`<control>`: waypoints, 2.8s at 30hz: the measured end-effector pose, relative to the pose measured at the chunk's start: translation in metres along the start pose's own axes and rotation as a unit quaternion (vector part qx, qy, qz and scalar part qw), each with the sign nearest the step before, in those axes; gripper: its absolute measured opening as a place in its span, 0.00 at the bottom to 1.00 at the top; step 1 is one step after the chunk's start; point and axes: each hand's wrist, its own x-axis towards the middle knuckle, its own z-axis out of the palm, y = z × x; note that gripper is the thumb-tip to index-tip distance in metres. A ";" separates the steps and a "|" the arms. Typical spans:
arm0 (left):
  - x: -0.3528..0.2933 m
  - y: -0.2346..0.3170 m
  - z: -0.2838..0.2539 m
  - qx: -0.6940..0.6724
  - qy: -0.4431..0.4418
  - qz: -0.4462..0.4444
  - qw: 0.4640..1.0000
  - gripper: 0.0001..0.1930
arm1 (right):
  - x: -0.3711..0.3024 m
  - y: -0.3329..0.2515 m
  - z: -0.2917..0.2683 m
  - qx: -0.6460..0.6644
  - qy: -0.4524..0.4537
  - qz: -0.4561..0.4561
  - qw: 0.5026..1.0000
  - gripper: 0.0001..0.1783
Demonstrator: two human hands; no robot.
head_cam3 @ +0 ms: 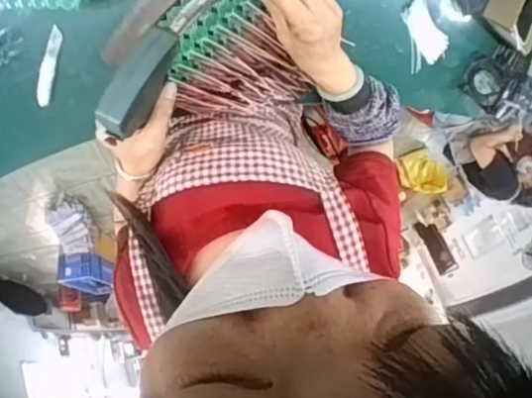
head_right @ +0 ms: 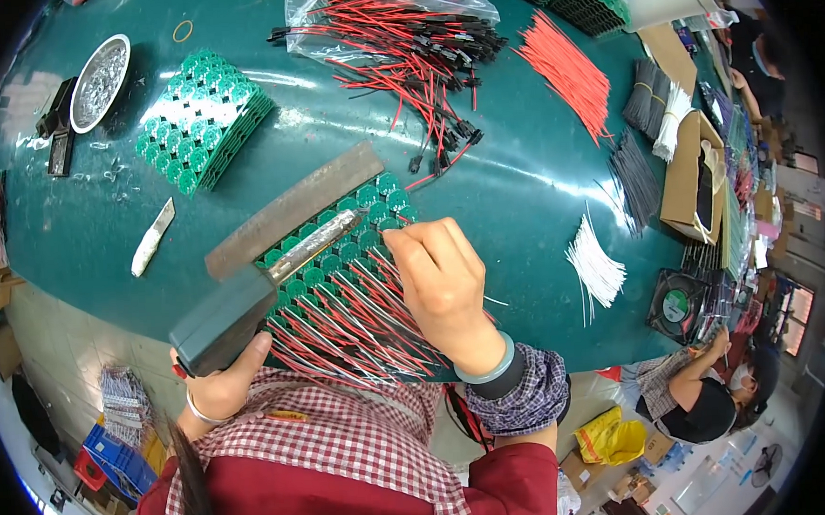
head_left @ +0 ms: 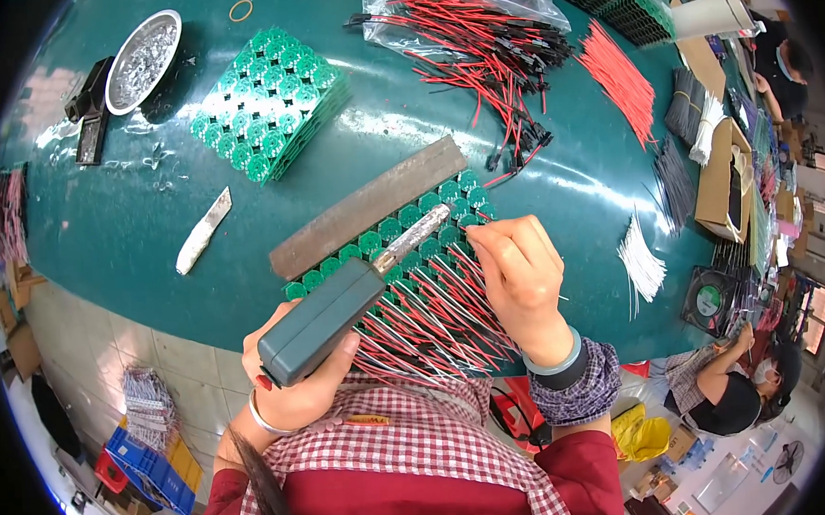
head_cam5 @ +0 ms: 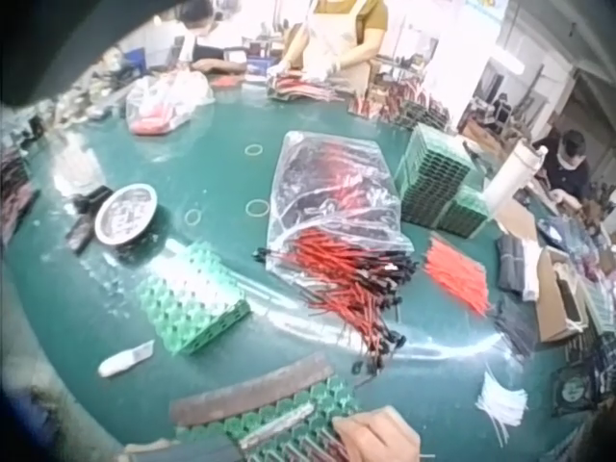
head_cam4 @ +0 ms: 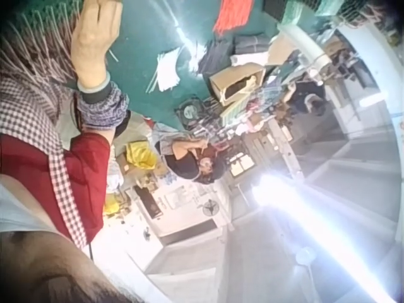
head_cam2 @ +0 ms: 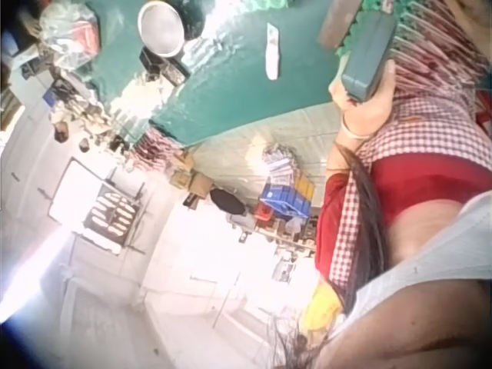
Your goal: The person solders wires to an array of circuit boards using a soldering gun, picking up and positioning wires onto the board by hand.
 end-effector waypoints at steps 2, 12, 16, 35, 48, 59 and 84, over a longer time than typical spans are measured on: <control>-0.002 0.000 0.000 -0.004 -0.003 -0.006 1.000 0.14 | 0.000 -0.001 0.002 0.002 0.003 -0.003 1.000 0.16; 0.003 0.002 0.005 -0.008 -0.011 -0.001 1.000 0.11 | -0.004 0.001 0.006 -0.019 0.008 -0.007 1.000 0.16; 0.003 0.000 0.006 -0.015 -0.020 -0.009 1.000 0.11 | -0.002 0.000 0.005 -0.023 0.005 -0.006 1.000 0.16; -0.001 0.003 0.003 0.035 0.002 0.016 0.999 0.12 | -0.004 0.000 0.005 -0.030 -0.004 0.000 1.000 0.16; -0.001 0.003 0.004 0.020 -0.021 0.002 1.000 0.11 | -0.003 -0.001 0.006 -0.019 0.005 -0.004 1.000 0.15; -0.003 0.002 0.005 0.018 -0.015 0.006 1.000 0.10 | -0.004 0.000 0.008 -0.023 0.003 -0.008 1.000 0.15; -0.011 -0.001 -0.004 0.031 0.028 0.014 0.999 0.13 | 0.037 0.046 -0.011 -0.146 -0.118 -0.030 0.982 0.12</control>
